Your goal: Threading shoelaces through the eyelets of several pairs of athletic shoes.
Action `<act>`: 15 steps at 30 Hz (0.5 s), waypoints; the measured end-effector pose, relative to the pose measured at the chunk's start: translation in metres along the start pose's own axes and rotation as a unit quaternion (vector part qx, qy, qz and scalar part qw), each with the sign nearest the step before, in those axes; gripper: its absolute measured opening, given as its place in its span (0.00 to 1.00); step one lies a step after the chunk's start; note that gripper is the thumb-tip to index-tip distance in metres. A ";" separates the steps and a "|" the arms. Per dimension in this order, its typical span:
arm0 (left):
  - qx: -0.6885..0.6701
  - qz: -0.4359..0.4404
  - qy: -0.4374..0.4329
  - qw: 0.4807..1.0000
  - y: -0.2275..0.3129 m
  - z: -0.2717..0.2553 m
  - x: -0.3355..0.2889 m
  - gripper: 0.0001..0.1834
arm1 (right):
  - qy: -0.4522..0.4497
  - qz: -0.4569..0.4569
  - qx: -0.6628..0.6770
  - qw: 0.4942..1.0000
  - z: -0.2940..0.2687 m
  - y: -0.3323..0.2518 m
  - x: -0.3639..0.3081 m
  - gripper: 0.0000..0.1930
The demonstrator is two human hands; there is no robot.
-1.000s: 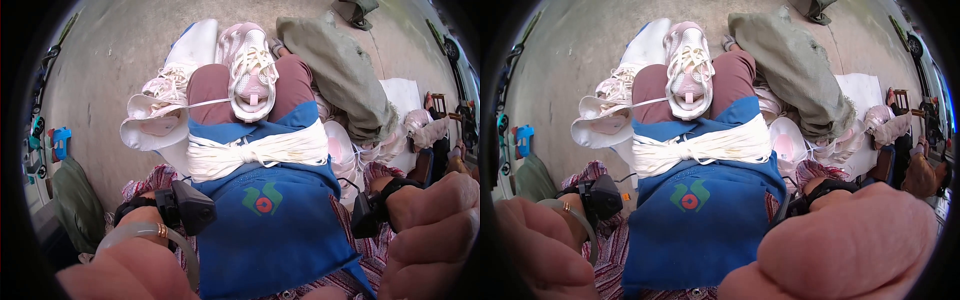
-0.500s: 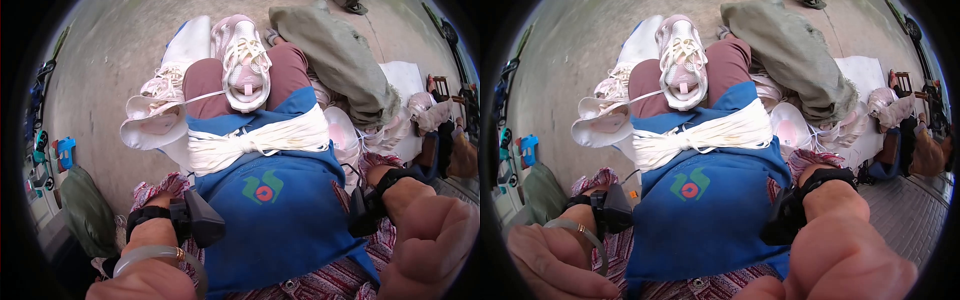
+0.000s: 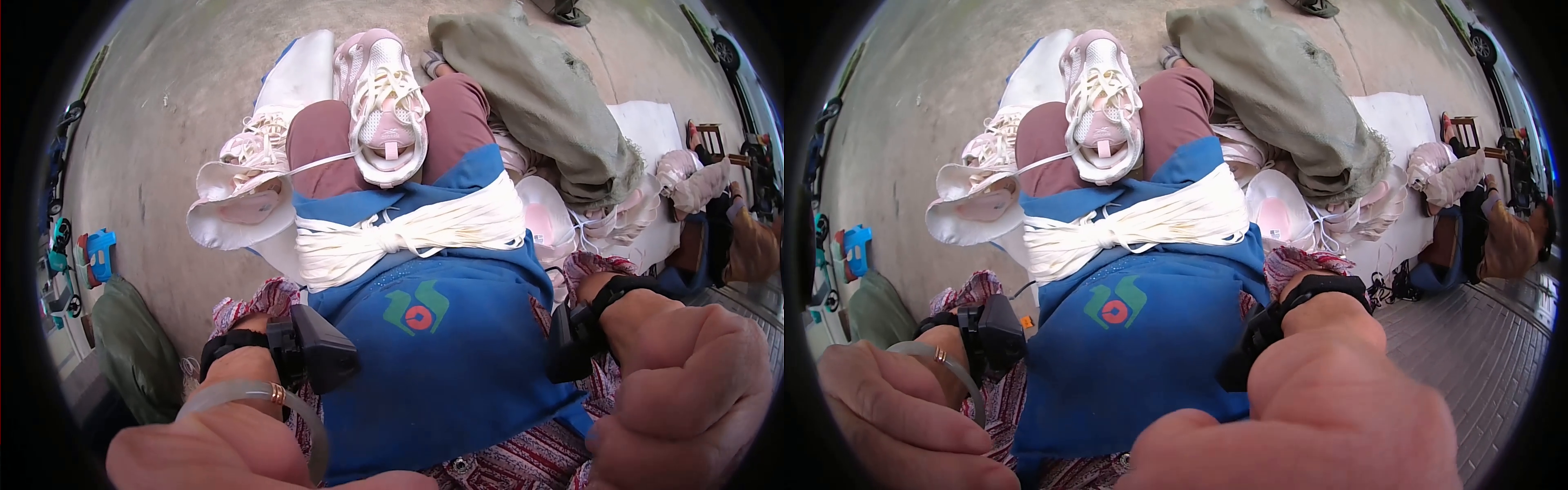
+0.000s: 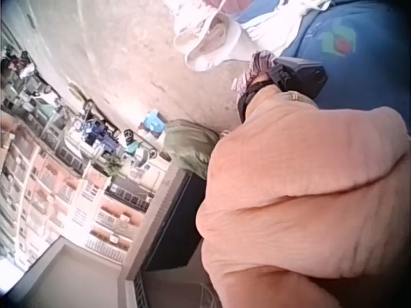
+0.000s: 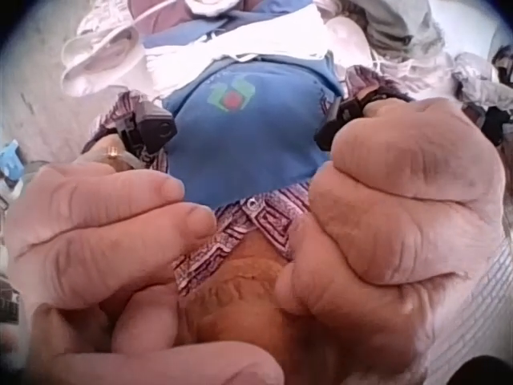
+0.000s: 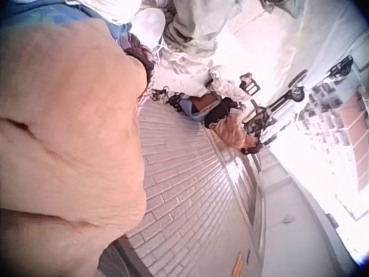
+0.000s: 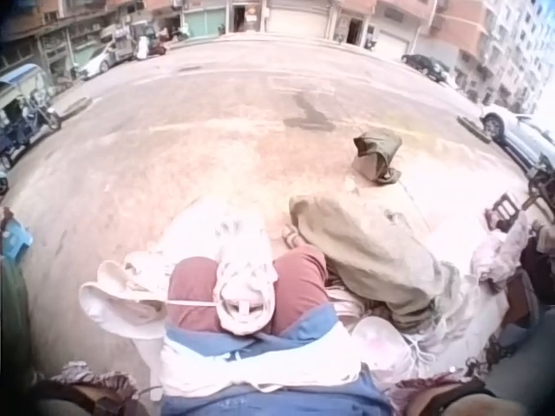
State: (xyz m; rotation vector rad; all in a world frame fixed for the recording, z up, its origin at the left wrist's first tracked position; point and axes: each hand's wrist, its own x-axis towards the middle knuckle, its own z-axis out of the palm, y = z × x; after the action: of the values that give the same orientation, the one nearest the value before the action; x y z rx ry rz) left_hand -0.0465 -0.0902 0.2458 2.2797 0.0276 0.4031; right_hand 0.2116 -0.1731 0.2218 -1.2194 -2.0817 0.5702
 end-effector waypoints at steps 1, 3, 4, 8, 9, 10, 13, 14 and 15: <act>-0.002 -0.001 -0.004 1.000 0.000 0.000 0.001 0.07 | 0.003 0.001 0.000 1.000 -0.009 0.005 -0.010 0.08; -0.006 -0.012 -0.014 1.000 -0.003 -0.001 0.000 0.07 | 0.009 0.002 0.008 1.000 0.003 0.007 -0.004 0.08; -0.009 -0.019 -0.018 1.000 -0.005 -0.002 0.000 0.07 | 0.011 0.003 0.014 1.000 -0.008 0.013 -0.020 0.08; 0.008 -0.047 -0.027 0.999 0.032 0.000 -0.014 0.07 | 0.027 -0.024 0.032 0.999 0.000 0.003 -0.027 0.08; 0.003 -0.044 -0.018 0.999 0.036 -0.005 -0.019 0.07 | 0.028 -0.022 0.035 0.999 -0.006 0.009 -0.030 0.08; -0.001 -0.040 -0.008 0.999 0.028 -0.003 -0.031 0.08 | 0.029 -0.021 0.038 0.999 -0.002 0.015 -0.033 0.08; -0.007 -0.036 0.024 0.999 0.041 -0.008 -0.072 0.08 | 0.031 -0.027 0.049 0.998 -0.001 0.024 -0.033 0.07; -0.010 -0.032 0.034 0.999 0.027 -0.005 -0.057 0.08 | 0.033 -0.026 0.051 0.998 -0.001 0.023 -0.036 0.07; -0.013 -0.028 0.044 0.999 0.026 0.001 -0.051 0.08 | 0.034 -0.026 0.052 0.998 0.003 0.026 -0.034 0.07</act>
State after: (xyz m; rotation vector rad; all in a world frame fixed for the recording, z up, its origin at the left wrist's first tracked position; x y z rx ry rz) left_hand -0.0971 -0.1155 0.2500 2.2298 0.1295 0.4712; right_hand 0.2370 -0.1912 0.1923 -1.1077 -1.9948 0.5965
